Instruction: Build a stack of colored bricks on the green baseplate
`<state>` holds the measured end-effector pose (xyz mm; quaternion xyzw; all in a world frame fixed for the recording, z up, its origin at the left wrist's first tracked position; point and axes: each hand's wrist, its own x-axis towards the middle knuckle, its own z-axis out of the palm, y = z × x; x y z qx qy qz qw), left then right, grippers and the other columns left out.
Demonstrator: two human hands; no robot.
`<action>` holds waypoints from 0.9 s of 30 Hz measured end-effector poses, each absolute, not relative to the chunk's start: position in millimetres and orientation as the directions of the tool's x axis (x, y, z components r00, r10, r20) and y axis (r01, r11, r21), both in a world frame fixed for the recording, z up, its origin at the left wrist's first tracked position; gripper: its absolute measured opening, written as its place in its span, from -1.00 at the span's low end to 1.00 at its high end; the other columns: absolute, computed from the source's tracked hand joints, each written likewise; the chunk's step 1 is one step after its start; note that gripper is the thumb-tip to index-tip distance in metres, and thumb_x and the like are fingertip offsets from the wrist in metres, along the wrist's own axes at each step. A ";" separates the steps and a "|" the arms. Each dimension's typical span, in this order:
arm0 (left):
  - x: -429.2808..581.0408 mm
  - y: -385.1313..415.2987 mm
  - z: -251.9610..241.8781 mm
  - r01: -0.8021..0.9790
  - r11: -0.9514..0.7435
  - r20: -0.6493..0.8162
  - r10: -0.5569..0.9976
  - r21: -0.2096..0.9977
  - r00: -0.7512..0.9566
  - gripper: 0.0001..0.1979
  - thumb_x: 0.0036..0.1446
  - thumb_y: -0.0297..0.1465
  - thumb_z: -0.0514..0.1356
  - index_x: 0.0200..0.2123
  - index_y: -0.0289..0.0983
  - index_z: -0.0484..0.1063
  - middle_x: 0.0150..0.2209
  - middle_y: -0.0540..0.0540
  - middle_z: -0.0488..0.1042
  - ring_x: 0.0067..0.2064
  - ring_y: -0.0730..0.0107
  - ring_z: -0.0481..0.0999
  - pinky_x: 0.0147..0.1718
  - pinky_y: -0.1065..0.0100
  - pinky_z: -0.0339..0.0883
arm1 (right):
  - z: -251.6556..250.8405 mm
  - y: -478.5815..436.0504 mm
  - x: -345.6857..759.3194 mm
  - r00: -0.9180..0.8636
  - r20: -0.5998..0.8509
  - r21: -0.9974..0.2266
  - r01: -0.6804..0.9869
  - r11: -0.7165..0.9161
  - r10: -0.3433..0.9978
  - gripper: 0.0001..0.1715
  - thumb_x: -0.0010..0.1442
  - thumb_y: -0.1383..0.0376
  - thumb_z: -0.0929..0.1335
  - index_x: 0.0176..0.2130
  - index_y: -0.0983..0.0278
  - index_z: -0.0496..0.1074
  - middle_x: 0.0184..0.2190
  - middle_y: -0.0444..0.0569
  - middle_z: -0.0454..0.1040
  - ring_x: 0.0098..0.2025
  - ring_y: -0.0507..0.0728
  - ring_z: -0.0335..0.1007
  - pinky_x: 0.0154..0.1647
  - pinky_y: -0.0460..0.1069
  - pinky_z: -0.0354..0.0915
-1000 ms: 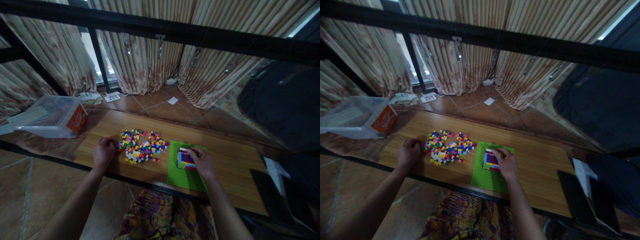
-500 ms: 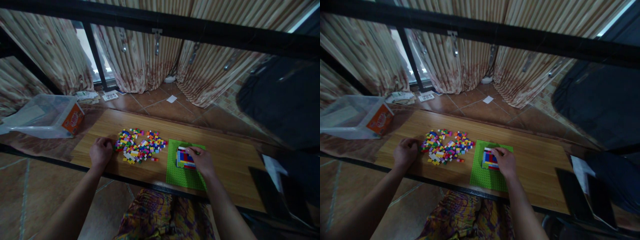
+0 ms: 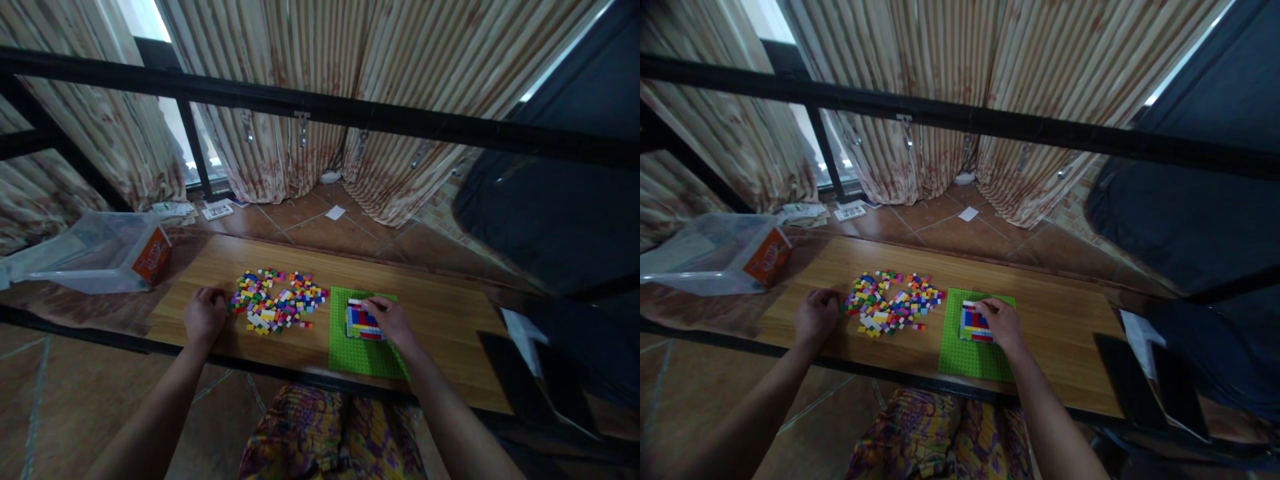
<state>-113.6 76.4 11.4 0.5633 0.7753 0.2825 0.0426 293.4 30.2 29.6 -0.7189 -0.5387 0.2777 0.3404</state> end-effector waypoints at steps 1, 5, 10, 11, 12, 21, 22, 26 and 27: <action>-113.6 76.4 11.8 0.850 0.204 0.251 0.899 0.486 -0.360 -0.72 0.07 -0.34 0.04 -0.29 -0.25 0.54 -0.18 -0.18 0.51 -0.24 0.22 0.47 -0.29 0.28 0.29 | 31.9 28.2 295.3 0.284 -0.021 -0.810 0.557 -0.182 0.959 -0.54 0.08 -0.05 0.33 -0.30 0.24 0.57 -0.37 -0.03 0.60 -0.31 0.17 0.48 -0.24 0.04 0.31; -113.4 75.8 13.6 0.847 0.200 0.250 0.900 0.492 -0.358 -0.73 0.07 -0.36 0.04 -0.31 -0.24 0.54 -0.20 -0.18 0.52 -0.24 0.23 0.48 -0.30 0.29 0.29 | 45.5 13.8 301.8 0.517 0.120 -0.874 0.459 -0.156 0.847 -0.48 0.15 -0.06 0.27 -0.29 0.31 0.54 -0.37 0.05 0.58 -0.30 0.20 0.47 -0.24 0.06 0.32; -113.7 76.1 11.3 0.851 0.194 0.258 0.899 0.488 -0.353 -0.73 0.07 -0.36 0.04 -0.31 -0.25 0.54 -0.20 -0.17 0.52 -0.23 0.24 0.48 -0.27 0.30 0.29 | 58.4 -12.3 278.1 0.564 0.256 -0.880 0.472 -0.052 0.785 -0.55 0.17 0.01 0.29 -0.27 0.31 0.52 -0.29 0.08 0.58 -0.22 0.20 0.48 -0.15 0.08 0.33; -113.8 76.2 10.4 0.849 0.197 0.259 0.897 0.490 -0.358 -0.73 0.07 -0.36 0.04 -0.31 -0.25 0.54 -0.19 -0.17 0.52 -0.23 0.24 0.48 -0.27 0.30 0.29 | 58.7 -17.4 267.7 0.518 0.259 -0.875 0.484 -0.029 0.815 -0.57 0.18 0.02 0.29 -0.26 0.29 0.53 -0.26 0.07 0.58 -0.20 0.20 0.48 -0.13 0.08 0.33; -113.9 76.4 9.5 0.847 0.201 0.258 0.896 0.493 -0.362 -0.74 0.07 -0.36 0.04 -0.31 -0.25 0.54 -0.19 -0.16 0.52 -0.23 0.25 0.48 -0.26 0.31 0.29 | 58.2 -22.2 256.1 0.461 0.262 -0.867 0.498 -0.002 0.848 -0.60 0.20 0.03 0.28 -0.25 0.27 0.53 -0.23 0.06 0.57 -0.18 0.19 0.48 -0.12 0.07 0.34; -112.9 75.2 8.5 0.839 0.184 0.268 0.894 0.512 -0.359 -0.74 0.08 -0.38 0.04 -0.30 -0.25 0.53 -0.19 -0.15 0.53 -0.19 0.24 0.49 -0.24 0.31 0.30 | 31.3 -22.7 170.2 -0.024 0.274 -0.633 0.748 0.199 0.962 -0.73 0.27 0.25 0.24 -0.13 0.21 0.49 -0.18 0.03 0.52 -0.08 0.21 0.41 -0.03 0.10 0.31; -113.0 75.1 8.4 0.839 0.186 0.270 0.892 0.511 -0.362 -0.74 0.08 -0.38 0.04 -0.30 -0.25 0.53 -0.19 -0.15 0.53 -0.19 0.24 0.49 -0.24 0.31 0.30 | 28.6 -19.3 166.1 -0.037 0.268 -0.608 0.769 0.198 0.963 -0.73 0.27 0.27 0.24 -0.12 0.20 0.49 -0.18 0.03 0.51 -0.08 0.22 0.40 -0.02 0.11 0.30; -113.2 74.9 7.4 0.839 0.201 0.266 0.888 0.506 -0.374 -0.73 0.10 -0.36 0.04 -0.29 -0.25 0.54 -0.19 -0.15 0.52 -0.21 0.25 0.49 -0.24 0.31 0.29 | 22.4 -9.4 156.8 -0.064 0.254 -0.560 0.803 0.201 0.965 -0.74 0.27 0.30 0.25 -0.13 0.19 0.48 -0.22 0.01 0.50 -0.10 0.22 0.38 -0.03 0.10 0.29; -113.1 74.9 7.2 0.838 0.204 0.263 0.889 0.506 -0.375 -0.73 0.10 -0.36 0.04 -0.28 -0.25 0.54 -0.19 -0.15 0.52 -0.21 0.25 0.49 -0.24 0.31 0.29 | 22.0 -7.9 155.6 -0.063 0.260 -0.557 0.805 0.203 0.963 -0.75 0.27 0.30 0.24 -0.13 0.18 0.48 -0.23 0.01 0.50 -0.11 0.22 0.38 -0.03 0.10 0.28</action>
